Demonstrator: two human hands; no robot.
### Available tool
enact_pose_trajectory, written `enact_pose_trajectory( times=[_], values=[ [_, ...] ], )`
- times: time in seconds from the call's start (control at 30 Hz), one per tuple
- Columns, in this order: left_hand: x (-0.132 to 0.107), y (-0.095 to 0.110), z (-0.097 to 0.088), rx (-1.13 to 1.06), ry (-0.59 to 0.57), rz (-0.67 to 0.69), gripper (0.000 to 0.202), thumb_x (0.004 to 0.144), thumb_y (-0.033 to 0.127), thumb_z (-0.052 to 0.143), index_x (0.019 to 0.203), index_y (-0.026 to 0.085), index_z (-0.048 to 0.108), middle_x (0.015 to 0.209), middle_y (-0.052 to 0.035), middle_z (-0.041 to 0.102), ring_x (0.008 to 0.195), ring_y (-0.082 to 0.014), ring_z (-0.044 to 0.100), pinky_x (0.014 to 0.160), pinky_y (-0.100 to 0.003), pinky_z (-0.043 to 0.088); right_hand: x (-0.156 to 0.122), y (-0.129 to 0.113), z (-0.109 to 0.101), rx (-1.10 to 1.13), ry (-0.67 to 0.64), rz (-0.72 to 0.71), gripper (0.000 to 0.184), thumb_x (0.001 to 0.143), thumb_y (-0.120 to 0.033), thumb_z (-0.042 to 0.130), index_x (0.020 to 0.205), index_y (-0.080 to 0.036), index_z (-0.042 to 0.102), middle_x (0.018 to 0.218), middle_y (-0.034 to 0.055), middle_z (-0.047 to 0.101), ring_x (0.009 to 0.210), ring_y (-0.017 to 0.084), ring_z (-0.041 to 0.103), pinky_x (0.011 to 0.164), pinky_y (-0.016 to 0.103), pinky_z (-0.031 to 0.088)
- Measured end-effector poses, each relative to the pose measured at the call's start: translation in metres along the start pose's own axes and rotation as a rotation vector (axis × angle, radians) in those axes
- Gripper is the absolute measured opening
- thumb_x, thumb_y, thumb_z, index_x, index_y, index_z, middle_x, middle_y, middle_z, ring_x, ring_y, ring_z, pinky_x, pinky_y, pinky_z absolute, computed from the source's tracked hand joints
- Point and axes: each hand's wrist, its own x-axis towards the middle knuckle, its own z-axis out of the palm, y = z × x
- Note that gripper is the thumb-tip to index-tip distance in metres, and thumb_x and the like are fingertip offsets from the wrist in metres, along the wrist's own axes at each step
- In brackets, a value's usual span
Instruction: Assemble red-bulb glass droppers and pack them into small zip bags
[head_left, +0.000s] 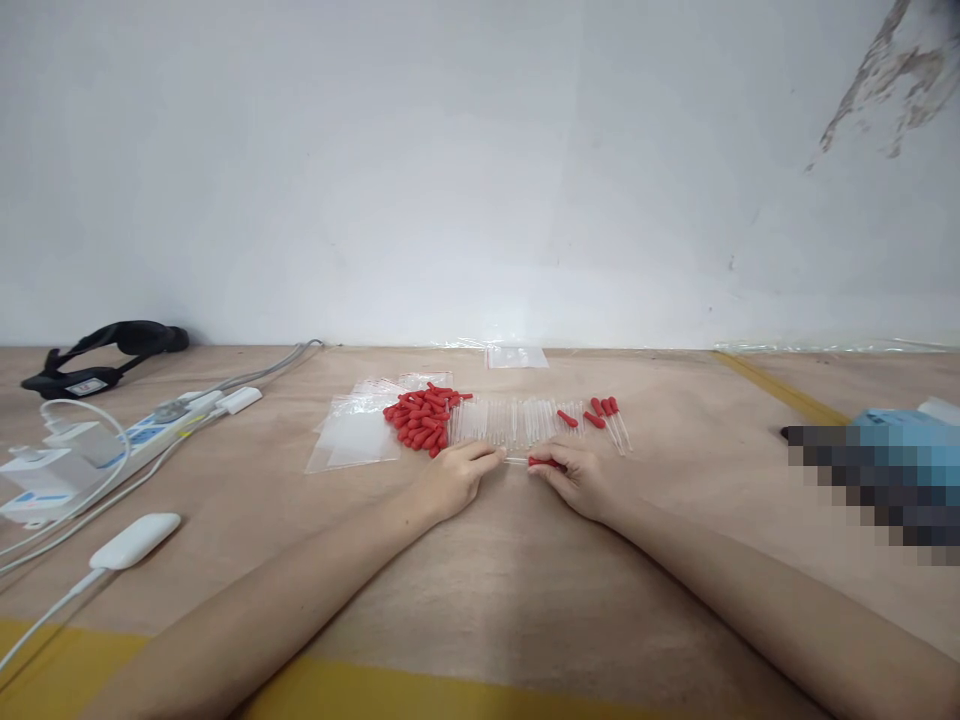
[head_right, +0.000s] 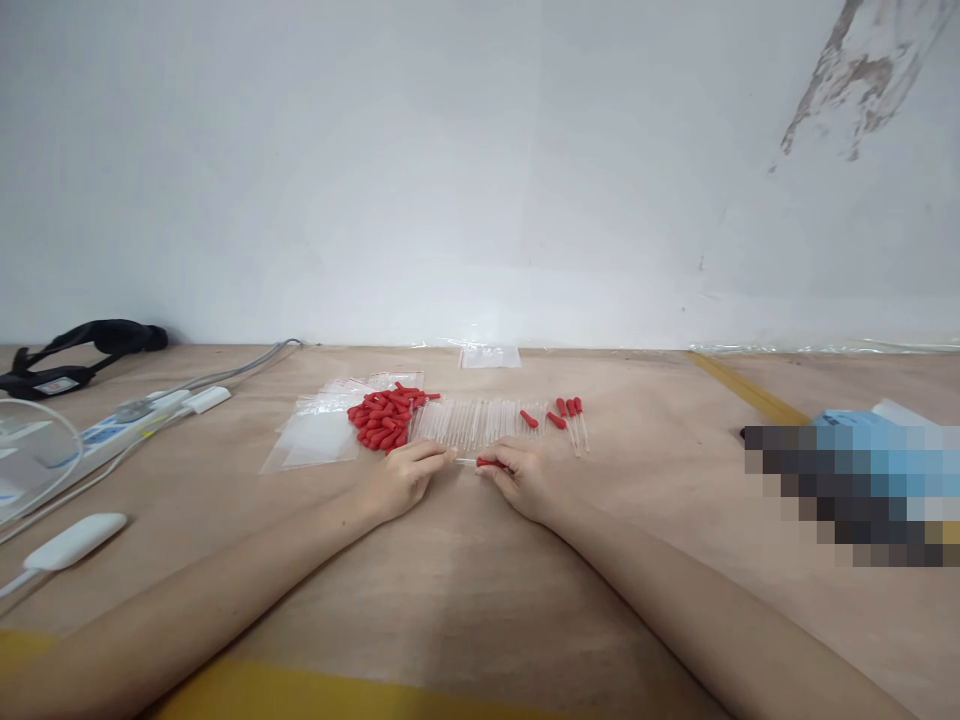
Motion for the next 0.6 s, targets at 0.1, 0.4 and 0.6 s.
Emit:
enact_pose_trajectory(
  times=[0.1,0.4,0.6],
  values=[
    [0.0,0.001,0.0,0.015,-0.008,-0.009,0.033,0.083,0.006,0.035,0.107,0.018,0.055,0.095,-0.0072,0.062,0.086,-0.0166,0.057,0.074,-0.03,0.049,0.001,-0.004,-0.002,-0.072,-0.021,-0.02,0.017,0.083,-0.026,0.046,0.083,-0.021,0.062,0.076,0.0029,0.063,0.071,0.013,0.057,0.065,0.026,0.046],
    [0.0,0.001,0.004,-0.062,0.095,-0.04,0.023,0.087,0.019,0.041,0.103,0.018,0.058,0.087,-0.0064,0.064,0.08,-0.0142,0.06,0.07,-0.027,0.05,0.009,0.0,-0.013,-0.19,-0.094,-0.027,0.014,0.081,-0.025,0.05,0.085,-0.02,0.063,0.077,0.0035,0.064,0.071,0.014,0.057,0.065,0.027,0.045],
    [0.001,0.003,0.003,-0.084,0.132,-0.008,0.022,0.086,0.017,0.041,0.097,0.016,0.061,0.084,-0.0063,0.066,0.074,-0.0128,0.061,0.065,-0.024,0.05,0.007,-0.006,-0.013,-0.181,-0.125,-0.042,0.014,0.081,-0.022,0.049,0.085,-0.02,0.062,0.075,0.0032,0.062,0.07,0.014,0.057,0.064,0.026,0.045]
  ],
)
